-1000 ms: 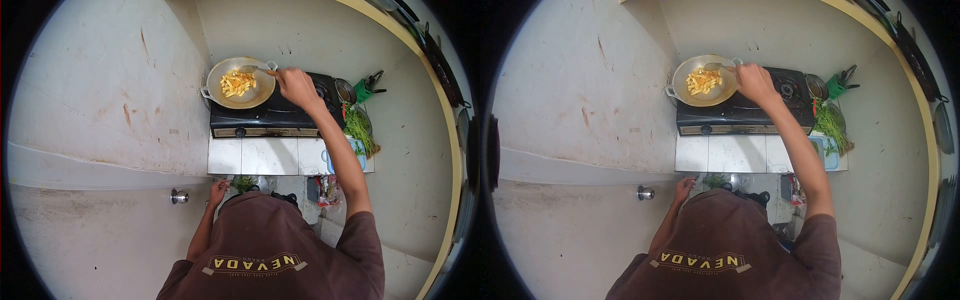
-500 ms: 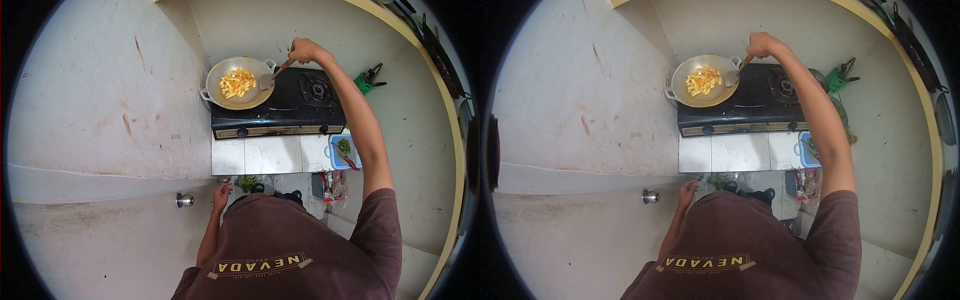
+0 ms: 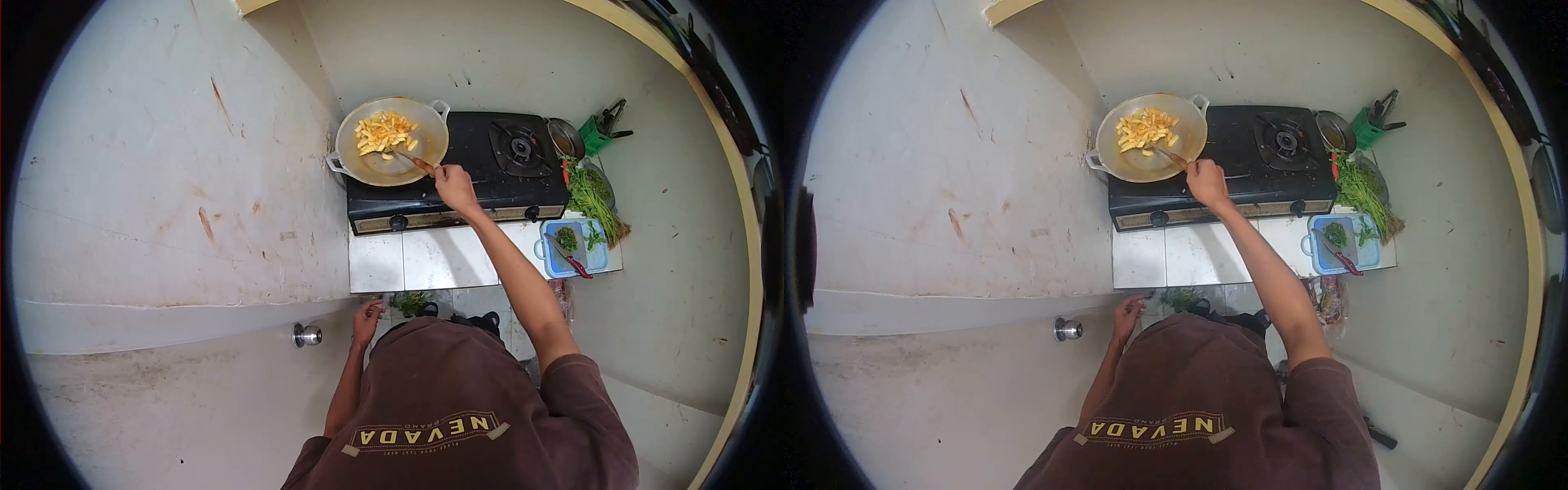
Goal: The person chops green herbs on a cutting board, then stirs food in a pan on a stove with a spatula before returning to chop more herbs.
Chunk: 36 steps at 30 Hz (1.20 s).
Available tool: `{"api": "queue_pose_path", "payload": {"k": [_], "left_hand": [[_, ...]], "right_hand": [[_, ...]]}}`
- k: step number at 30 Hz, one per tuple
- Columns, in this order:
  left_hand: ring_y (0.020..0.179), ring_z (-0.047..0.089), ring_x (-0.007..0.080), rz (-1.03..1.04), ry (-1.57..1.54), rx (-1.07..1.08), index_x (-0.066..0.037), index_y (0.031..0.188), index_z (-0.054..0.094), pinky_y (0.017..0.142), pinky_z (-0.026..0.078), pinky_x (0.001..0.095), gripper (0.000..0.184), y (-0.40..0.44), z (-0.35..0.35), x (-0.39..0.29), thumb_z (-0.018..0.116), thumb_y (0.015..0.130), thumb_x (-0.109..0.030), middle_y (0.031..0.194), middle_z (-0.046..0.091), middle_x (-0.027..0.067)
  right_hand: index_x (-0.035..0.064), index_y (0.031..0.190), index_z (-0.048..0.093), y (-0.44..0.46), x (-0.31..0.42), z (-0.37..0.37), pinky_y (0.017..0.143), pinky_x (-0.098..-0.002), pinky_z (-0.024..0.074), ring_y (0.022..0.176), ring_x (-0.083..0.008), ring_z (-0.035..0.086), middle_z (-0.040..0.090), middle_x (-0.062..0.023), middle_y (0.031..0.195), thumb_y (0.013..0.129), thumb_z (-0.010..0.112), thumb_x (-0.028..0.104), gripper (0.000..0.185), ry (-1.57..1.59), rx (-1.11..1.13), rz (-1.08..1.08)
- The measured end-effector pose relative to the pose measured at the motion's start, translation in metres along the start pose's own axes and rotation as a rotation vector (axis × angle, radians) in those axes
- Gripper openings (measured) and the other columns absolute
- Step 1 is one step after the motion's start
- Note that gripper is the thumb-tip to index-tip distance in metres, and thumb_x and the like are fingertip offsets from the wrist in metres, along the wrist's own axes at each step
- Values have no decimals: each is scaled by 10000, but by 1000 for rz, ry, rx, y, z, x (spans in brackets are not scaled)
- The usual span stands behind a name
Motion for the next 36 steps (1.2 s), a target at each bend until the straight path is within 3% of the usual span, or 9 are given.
{"api": "queue_pose_path", "payload": {"k": [4,7,10,13,25,28,32,34,36], "left_hand": [[837,626,116,-11,13,-1,-78,1201,697,757,506,278,265,-1,-1,-3,623,1008,-244,956,722,45],[828,628,117,15,27,0,-73,1195,699,756,507,276,276,-1,-1,-2,626,1006,-260,945,724,50],[807,621,114,33,34,20,-74,1192,701,740,497,271,282,2,3,2,629,1004,-272,930,724,51],[844,662,153,47,56,32,-46,1214,678,753,536,305,260,4,6,-1,621,987,-159,954,735,80],[831,663,152,36,29,27,-49,1195,689,765,536,300,241,5,2,0,620,987,-149,938,735,86],[805,652,144,69,36,40,-50,1194,692,747,529,294,241,5,1,3,618,988,-151,930,731,85],[789,643,137,46,32,64,-51,1191,694,735,524,292,239,8,2,5,619,988,-153,920,730,82],[790,643,135,26,55,80,-49,1190,695,735,525,293,238,8,4,-3,620,988,-150,920,731,83],[792,644,135,63,41,76,-46,1188,694,739,526,294,238,12,3,-8,622,989,-153,919,730,81]], "right_hand": [[-67,919,710,-17,-7,1,598,-434,464,609,-305,659,624,-213,633,1024,538,357,470,50,-10,5],[-66,935,696,-26,-22,2,501,-358,396,498,-151,503,538,-52,573,1049,526,366,479,221,34,150],[-55,1025,655,-49,-25,12,449,-269,287,486,-66,338,402,68,611,1062,520,367,444,712,227,400],[-49,1119,600,-63,-12,8,440,-225,235,484,-47,276,326,87,631,1073,511,330,393,895,326,496],[-50,1201,556,-99,-15,-17,435,-232,242,467,-45,281,315,82,612,1071,494,257,340,1421,344,580],[-55,1199,555,-101,-18,-37,434,-232,231,473,-41,277,309,82,607,1075,482,251,338,1315,331,561],[-27,1095,675,-56,0,-96,449,-250,301,465,-59,356,441,68,591,1043,533,290,351,316,292,223],[-29,973,734,-25,32,-129,506,-314,432,498,-129,525,601,-21,611,988,588,306,367,-93,241,-77],[-40,945,748,-13,83,-157,625,-380,517,603,-228,659,689,-121,677,932,625,296,358,-439,264,-175]]}}
Point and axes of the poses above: each hand's wrist, its own y-axis towards the middle knuckle, its own z-axis out of the palm, x = y × z, the point moved 9 cm from there along y, towards the middle knuckle
